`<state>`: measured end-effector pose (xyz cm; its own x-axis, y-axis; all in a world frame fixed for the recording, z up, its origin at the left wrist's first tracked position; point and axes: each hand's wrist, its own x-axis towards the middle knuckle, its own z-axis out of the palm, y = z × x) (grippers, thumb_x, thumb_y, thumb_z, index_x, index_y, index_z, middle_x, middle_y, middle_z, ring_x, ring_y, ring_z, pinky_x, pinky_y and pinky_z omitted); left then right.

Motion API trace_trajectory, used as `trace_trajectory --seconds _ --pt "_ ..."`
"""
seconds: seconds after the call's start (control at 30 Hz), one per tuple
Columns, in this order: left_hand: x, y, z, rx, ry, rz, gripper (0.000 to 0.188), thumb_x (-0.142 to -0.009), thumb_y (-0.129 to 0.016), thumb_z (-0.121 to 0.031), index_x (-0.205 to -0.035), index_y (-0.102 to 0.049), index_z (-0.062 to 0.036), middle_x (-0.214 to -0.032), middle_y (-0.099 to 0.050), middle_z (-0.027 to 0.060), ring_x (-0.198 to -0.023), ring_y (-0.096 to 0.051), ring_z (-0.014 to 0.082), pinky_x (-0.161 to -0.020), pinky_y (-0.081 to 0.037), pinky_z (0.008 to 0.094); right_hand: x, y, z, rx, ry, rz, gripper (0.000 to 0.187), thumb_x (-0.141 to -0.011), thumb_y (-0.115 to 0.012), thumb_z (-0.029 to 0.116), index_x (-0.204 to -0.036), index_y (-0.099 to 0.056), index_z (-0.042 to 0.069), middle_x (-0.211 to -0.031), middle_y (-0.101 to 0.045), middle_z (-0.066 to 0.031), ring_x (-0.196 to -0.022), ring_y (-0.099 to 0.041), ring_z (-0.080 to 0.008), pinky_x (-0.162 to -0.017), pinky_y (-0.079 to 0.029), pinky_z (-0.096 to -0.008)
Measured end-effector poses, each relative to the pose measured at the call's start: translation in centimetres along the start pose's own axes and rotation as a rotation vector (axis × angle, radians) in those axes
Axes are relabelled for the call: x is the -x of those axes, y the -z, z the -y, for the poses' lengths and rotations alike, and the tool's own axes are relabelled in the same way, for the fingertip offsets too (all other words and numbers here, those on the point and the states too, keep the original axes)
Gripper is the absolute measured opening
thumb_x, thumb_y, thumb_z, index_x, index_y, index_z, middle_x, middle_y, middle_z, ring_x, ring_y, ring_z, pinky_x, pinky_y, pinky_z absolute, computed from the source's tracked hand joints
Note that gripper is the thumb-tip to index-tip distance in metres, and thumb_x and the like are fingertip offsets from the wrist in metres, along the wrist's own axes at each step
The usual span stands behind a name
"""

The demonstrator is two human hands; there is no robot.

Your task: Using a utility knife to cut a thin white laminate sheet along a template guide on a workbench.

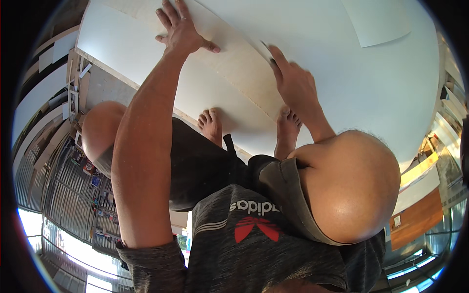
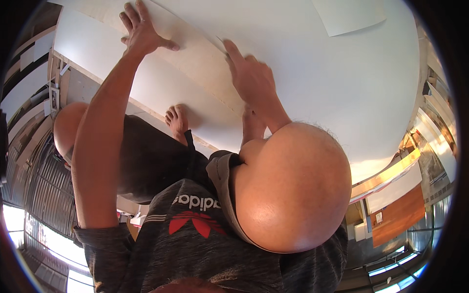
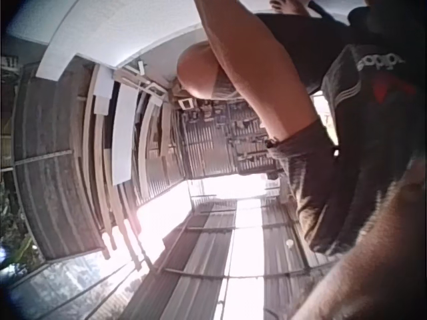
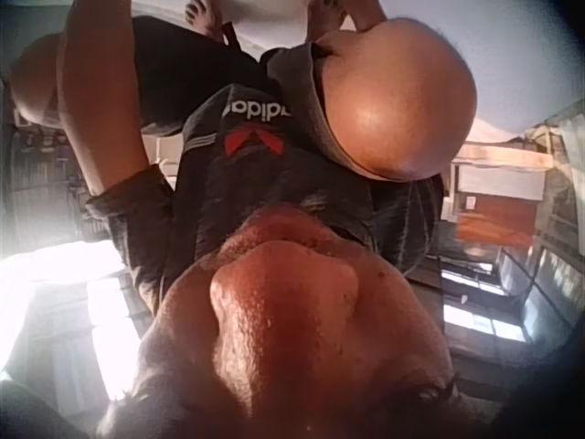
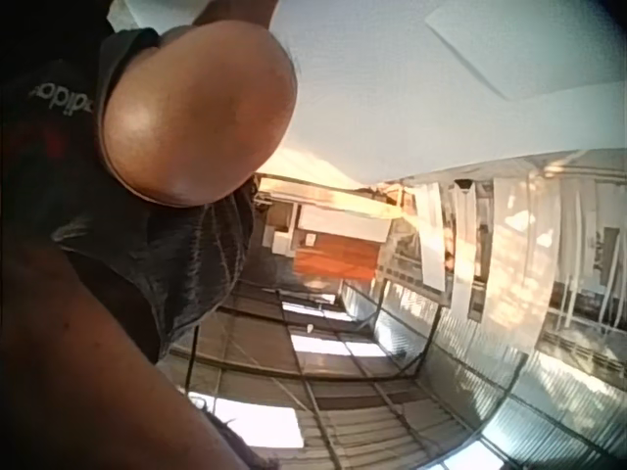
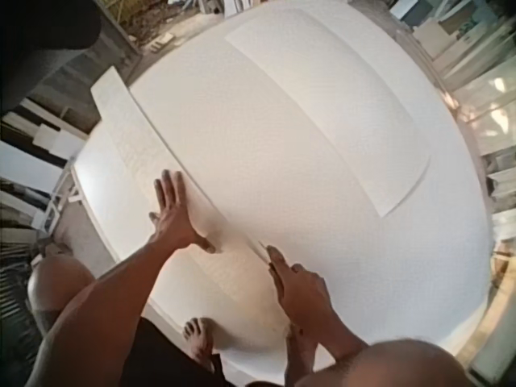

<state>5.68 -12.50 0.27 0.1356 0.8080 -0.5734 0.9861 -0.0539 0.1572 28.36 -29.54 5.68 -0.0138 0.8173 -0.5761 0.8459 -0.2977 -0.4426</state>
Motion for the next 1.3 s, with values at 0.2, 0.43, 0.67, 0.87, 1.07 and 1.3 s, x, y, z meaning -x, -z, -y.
trace_trajectory --seconds 0.2,0.43,0.67,0.87,1.07,1.3 --pt "0.0 0.8 -0.8 -0.015 0.083 0.061 0.185 -0.029 -0.107 -0.043 -0.163 0.018 -0.014 -0.168 0.029 0.0187 -0.155 0.021 0.0436 -0.106 -0.022 0.0876 -5.1 -0.4 2.4 0.029 0.116 -0.065 0.042 -0.109 -0.049 0.029 -0.149 -0.043 0.021 -0.08 -0.067 -0.0203 -0.066 -0.069 -0.0395 -0.063 -0.057 -0.0493" --pt "0.1 0.8 -0.9 -0.026 0.09 0.068 0.185 -0.029 -0.107 -0.041 -0.163 0.017 -0.0138 -0.168 0.028 0.0182 -0.156 0.02 0.0429 -0.107 -0.022 0.0869 -6.0 -1.4 4.0 0.088 0.134 -0.029 0.048 -0.103 -0.053 0.015 -0.149 -0.042 0.014 -0.078 -0.068 -0.0199 -0.069 -0.071 -0.0364 -0.062 -0.058 -0.0468" --pt "0.0 0.8 -0.8 -0.016 0.077 0.061 0.185 -0.03 -0.107 -0.042 -0.163 0.018 -0.0141 -0.168 0.029 0.0187 -0.155 0.021 0.0426 -0.107 -0.023 0.087 -5.9 -0.3 4.6 0.046 0.131 0.013 0.041 -0.109 -0.045 0.024 -0.149 -0.041 0.014 -0.067 -0.066 -0.0175 -0.064 -0.069 -0.0385 -0.06 -0.057 -0.0507" --pt "-0.1 0.5 -0.3 -0.028 0.063 0.059 0.185 -0.03 -0.107 -0.044 -0.162 0.019 -0.0134 -0.167 0.031 0.0186 -0.155 0.022 0.0437 -0.105 -0.022 0.0881 -3.3 1.1 3.7 0.096 0.051 0.204 0.061 -0.091 -0.054 0.0 -0.15 -0.041 0.01 -0.074 -0.069 -0.0166 -0.072 -0.071 -0.0356 -0.063 -0.058 -0.0476" --pt "-0.2 0.0 -0.3 -0.053 0.053 0.057 0.186 -0.03 -0.106 -0.046 -0.162 0.021 -0.0144 -0.166 0.032 0.0187 -0.154 0.023 0.0441 -0.104 -0.023 0.0883 -0.7 0.0 1.6 0.073 0.026 0.173 0.061 -0.094 -0.051 0.001 -0.153 -0.039 0.012 -0.079 -0.069 -0.0184 -0.078 -0.071 -0.0372 -0.069 -0.058 -0.0492" --pt "-0.1 0.4 -0.6 -0.055 0.069 0.06 0.186 -0.03 -0.107 -0.045 -0.162 0.021 -0.0162 -0.167 0.032 0.0172 -0.155 0.022 0.0438 -0.105 -0.023 0.0882 2.0 1.0 0.8 0.042 -0.149 0.336 0.056 -0.1 -0.042 0.005 -0.155 -0.037 0.018 -0.1 -0.068 -0.0249 -0.092 -0.07 -0.0409 -0.081 -0.057 -0.0495"
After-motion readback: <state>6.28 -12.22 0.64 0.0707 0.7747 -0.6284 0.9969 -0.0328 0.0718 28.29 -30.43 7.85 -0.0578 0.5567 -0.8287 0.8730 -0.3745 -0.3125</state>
